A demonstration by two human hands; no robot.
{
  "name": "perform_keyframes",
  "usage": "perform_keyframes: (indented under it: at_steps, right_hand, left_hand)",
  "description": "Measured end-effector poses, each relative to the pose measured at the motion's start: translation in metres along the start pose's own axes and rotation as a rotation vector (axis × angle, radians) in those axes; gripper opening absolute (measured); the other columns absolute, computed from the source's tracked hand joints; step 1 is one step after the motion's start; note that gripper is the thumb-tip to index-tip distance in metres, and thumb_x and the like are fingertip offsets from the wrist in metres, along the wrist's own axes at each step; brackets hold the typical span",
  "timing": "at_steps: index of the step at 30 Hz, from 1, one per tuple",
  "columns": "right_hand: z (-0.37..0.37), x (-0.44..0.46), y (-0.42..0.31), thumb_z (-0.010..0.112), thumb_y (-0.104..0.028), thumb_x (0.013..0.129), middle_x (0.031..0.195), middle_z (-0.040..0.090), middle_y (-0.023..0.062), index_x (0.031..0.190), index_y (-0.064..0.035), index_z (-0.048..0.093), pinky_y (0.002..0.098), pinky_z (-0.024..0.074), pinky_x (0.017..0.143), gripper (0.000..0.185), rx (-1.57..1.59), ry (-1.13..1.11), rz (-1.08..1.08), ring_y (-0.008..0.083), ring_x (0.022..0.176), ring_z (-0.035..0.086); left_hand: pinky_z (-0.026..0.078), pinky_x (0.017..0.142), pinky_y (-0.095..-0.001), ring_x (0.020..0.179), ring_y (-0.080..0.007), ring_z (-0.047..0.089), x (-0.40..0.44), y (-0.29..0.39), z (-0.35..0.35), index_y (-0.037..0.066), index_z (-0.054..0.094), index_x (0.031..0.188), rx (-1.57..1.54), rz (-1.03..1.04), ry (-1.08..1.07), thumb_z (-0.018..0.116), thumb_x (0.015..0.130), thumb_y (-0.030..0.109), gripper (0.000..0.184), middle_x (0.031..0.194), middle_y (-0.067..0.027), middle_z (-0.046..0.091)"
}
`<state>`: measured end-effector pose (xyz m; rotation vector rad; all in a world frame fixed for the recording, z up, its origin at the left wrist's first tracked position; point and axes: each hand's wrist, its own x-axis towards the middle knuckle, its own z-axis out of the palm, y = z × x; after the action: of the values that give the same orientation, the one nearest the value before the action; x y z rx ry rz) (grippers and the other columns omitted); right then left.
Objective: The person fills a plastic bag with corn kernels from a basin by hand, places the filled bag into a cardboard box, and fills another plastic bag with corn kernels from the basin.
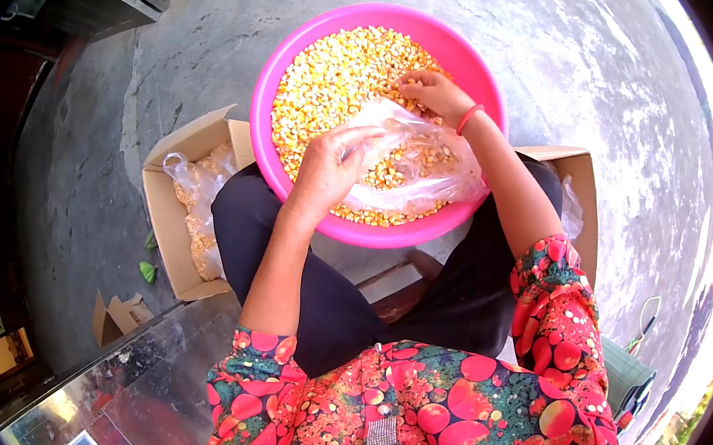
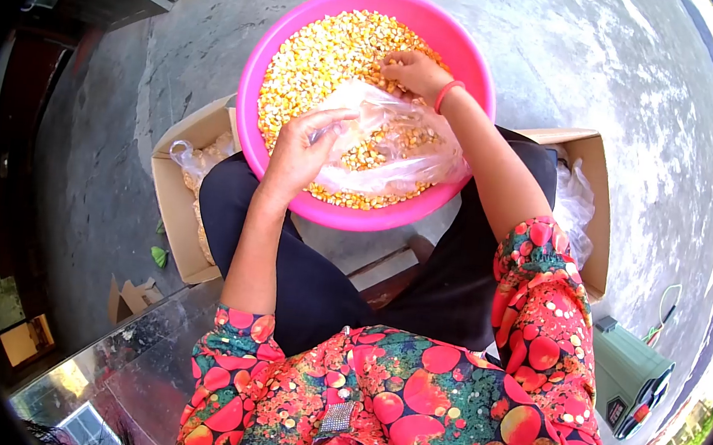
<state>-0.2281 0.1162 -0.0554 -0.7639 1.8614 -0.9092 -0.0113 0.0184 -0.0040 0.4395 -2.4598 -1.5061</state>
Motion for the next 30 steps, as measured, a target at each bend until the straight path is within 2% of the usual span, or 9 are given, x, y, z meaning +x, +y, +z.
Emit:
perform_keyframes:
  at_steps: [2, 6, 12, 15, 19, 22, 24, 27, 30]
  right_hand:
    - [-0.006, -0.008, -0.008, 0.049, -0.022, 0.095, 0.087, 0.063, 0.007, 0.105, -0.0031, 0.06, 0.0218, 0.0522, 0.057, 0.024, 0.57, 0.054, -0.006, 0.0092, 0.072, 0.06]
    - [-0.018, -0.017, -0.021, 0.044, -0.021, 0.097, 0.094, 0.063, 0.0094, 0.106, -0.0005, 0.056, 0.0251, 0.0559, 0.072, 0.026, 0.796, 0.0, -0.146, 0.0151, 0.082, 0.064]
    - [-0.01, -0.046, -0.05, 0.043, -0.02, 0.097, 0.097, 0.062, 0.0093, 0.102, -0.0012, 0.057, 0.026, 0.0542, 0.078, 0.024, 0.85, -0.146, -0.314, 0.0158, 0.086, 0.063]
    - [0.007, -0.065, -0.061, 0.046, -0.022, 0.097, 0.099, 0.061, 0.0055, 0.103, -0.0044, 0.058, 0.0271, 0.0498, 0.082, 0.023, 0.579, -0.334, -0.317, 0.0125, 0.092, 0.059]
    - [0.017, -0.066, -0.056, 0.051, -0.014, 0.092, 0.115, 0.059, 0.0064, 0.116, -0.0002, 0.057, 0.0299, 0.0413, 0.094, 0.028, 0.102, -0.546, -0.643, 0.0164, 0.106, 0.055]
    - [0.008, -0.066, -0.061, 0.052, -0.014, 0.092, 0.109, 0.062, 0.0054, 0.112, -0.0014, 0.06, 0.0273, 0.0454, 0.088, 0.025, 0.253, -0.555, -0.576, 0.0136, 0.102, 0.057]
    - [-0.005, -0.069, -0.061, 0.052, -0.013, 0.091, 0.093, 0.064, 0.0, 0.104, -0.0054, 0.062, 0.0186, 0.0481, 0.067, 0.018, 0.379, -0.336, -0.46, 0.0062, 0.083, 0.059]
    - [-0.019, -0.05, -0.045, 0.053, -0.015, 0.091, 0.085, 0.063, -0.0046, 0.102, -0.0072, 0.062, 0.016, 0.043, 0.06, 0.016, 0.273, 0.053, -0.318, 0.0007, 0.074, 0.055]
    - [-0.029, -0.007, 0.01, 0.059, -0.021, 0.086, 0.095, 0.064, 0.0121, 0.11, -0.0092, 0.06, 0.0362, 0.0507, 0.073, 0.026, -0.722, 0.439, -0.429, 0.0253, 0.086, 0.063]
  left_hand:
    - [0.045, 0.086, -0.0276, 0.097, -0.0164, 0.06, 0.002, -0.005, -0.001, 0.005, 0.065, 0.109, 0.001, 0.006, 0.013, 0.05, 0.082, -0.005, 0.032, 0.108, -0.0125, 0.064]
    - [0.042, 0.093, -0.0281, 0.108, -0.0181, 0.056, 0.004, -0.007, -0.001, 0.001, 0.062, 0.113, -0.031, 0.008, 0.08, 0.045, 0.081, -0.007, 0.037, 0.115, -0.0138, 0.061]
    - [0.043, 0.092, -0.0295, 0.11, -0.0192, 0.055, 0.006, -0.015, 0.001, -0.002, 0.055, 0.121, -0.013, -0.056, 0.144, 0.044, 0.082, -0.005, 0.041, 0.116, -0.0158, 0.06]
    - [0.043, 0.092, -0.0297, 0.109, -0.0196, 0.056, 0.006, -0.011, 0.0, -0.002, 0.055, 0.121, 0.003, -0.13, 0.169, 0.043, 0.083, -0.005, 0.04, 0.117, -0.0164, 0.06]
    - [0.043, 0.092, -0.0297, 0.108, -0.0206, 0.057, 0.006, -0.004, -0.002, -0.002, 0.055, 0.121, 0.043, -0.153, 0.184, 0.043, 0.083, -0.005, 0.04, 0.117, -0.0176, 0.06]
    - [0.043, 0.091, -0.0286, 0.105, -0.0186, 0.058, 0.006, -0.006, -0.001, -0.001, 0.055, 0.12, 0.042, -0.117, 0.18, 0.043, 0.083, -0.005, 0.039, 0.116, -0.0158, 0.06]
    - [0.043, 0.089, -0.0269, 0.103, -0.0157, 0.057, 0.005, -0.007, 0.0, 0.0, 0.058, 0.119, -0.099, -0.208, 0.087, 0.044, 0.084, -0.005, 0.038, 0.113, -0.0118, 0.062]
    - [0.046, 0.08, -0.024, 0.09, -0.0104, 0.058, 0.002, -0.009, 0.001, 0.002, 0.061, 0.115, -0.116, -0.185, -0.042, 0.044, 0.083, -0.004, 0.037, 0.105, -0.0072, 0.064]
    - [0.046, 0.069, -0.0225, 0.077, -0.007, 0.057, 0.0, 0.002, -0.001, 0.004, 0.064, 0.112, -0.125, -0.242, -0.141, 0.045, 0.083, -0.003, 0.035, 0.098, -0.0042, 0.066]
